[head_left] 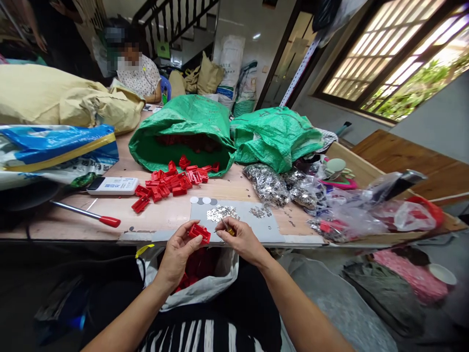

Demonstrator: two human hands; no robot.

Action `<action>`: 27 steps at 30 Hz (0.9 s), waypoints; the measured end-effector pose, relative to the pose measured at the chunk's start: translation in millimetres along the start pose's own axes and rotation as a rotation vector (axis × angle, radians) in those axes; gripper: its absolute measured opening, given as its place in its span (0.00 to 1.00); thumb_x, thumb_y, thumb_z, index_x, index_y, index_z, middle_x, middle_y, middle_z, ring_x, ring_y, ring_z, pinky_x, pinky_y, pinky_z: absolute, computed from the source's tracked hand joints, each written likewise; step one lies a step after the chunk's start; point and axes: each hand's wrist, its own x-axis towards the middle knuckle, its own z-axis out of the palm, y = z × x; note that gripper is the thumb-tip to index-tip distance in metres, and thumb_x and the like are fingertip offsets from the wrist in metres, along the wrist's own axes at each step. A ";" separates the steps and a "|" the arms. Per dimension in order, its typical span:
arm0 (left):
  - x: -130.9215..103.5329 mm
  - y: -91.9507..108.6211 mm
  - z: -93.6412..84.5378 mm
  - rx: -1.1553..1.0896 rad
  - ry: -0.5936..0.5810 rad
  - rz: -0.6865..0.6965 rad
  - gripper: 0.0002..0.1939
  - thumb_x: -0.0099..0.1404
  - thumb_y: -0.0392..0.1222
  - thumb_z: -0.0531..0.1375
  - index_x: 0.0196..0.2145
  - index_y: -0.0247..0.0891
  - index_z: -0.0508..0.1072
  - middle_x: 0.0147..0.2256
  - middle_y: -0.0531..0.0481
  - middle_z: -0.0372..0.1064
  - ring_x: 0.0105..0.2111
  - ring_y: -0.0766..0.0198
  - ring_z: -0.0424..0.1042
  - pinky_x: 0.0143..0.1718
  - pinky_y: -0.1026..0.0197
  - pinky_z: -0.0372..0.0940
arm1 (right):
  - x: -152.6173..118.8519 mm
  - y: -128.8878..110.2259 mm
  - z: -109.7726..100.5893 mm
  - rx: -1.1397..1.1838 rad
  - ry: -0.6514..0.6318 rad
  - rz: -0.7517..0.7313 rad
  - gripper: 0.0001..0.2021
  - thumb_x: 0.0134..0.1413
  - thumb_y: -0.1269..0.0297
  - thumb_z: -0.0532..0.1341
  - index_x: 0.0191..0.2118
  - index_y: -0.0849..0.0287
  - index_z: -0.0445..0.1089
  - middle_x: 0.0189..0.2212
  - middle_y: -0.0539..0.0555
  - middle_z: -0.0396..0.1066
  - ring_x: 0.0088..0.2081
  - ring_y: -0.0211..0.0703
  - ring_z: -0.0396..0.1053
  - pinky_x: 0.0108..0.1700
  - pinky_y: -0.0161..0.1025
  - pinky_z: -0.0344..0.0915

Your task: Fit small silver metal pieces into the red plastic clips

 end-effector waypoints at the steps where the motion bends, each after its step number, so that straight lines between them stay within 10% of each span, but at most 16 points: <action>1: -0.6 2.0 0.9 -0.009 -0.004 -0.009 0.23 0.56 0.40 0.66 0.50 0.40 0.69 0.40 0.49 0.74 0.38 0.64 0.72 0.43 0.59 0.69 | -2.0 -3.5 3.0 -0.036 -0.007 -0.036 0.03 0.55 0.67 0.58 0.33 0.59 0.69 0.27 0.47 0.66 0.28 0.35 0.61 0.32 0.31 0.57; 13: -2.2 9.9 5.1 -0.068 -0.015 -0.057 0.25 0.53 0.40 0.67 0.51 0.41 0.72 0.40 0.49 0.75 0.36 0.66 0.72 0.40 0.65 0.67 | -9.5 -6.5 11.6 -0.385 -0.141 -0.344 0.11 0.56 0.76 0.55 0.41 0.56 0.70 0.37 0.54 0.71 0.41 0.42 0.68 0.44 0.38 0.64; 27: -3.3 3.4 1.1 -0.066 -0.095 -0.063 0.25 0.56 0.40 0.65 0.52 0.42 0.71 0.42 0.48 0.75 0.42 0.62 0.73 0.47 0.60 0.66 | -16.1 -1.7 16.7 0.111 -0.062 0.014 0.06 0.55 0.63 0.61 0.33 0.58 0.64 0.26 0.45 0.62 0.27 0.34 0.56 0.30 0.31 0.55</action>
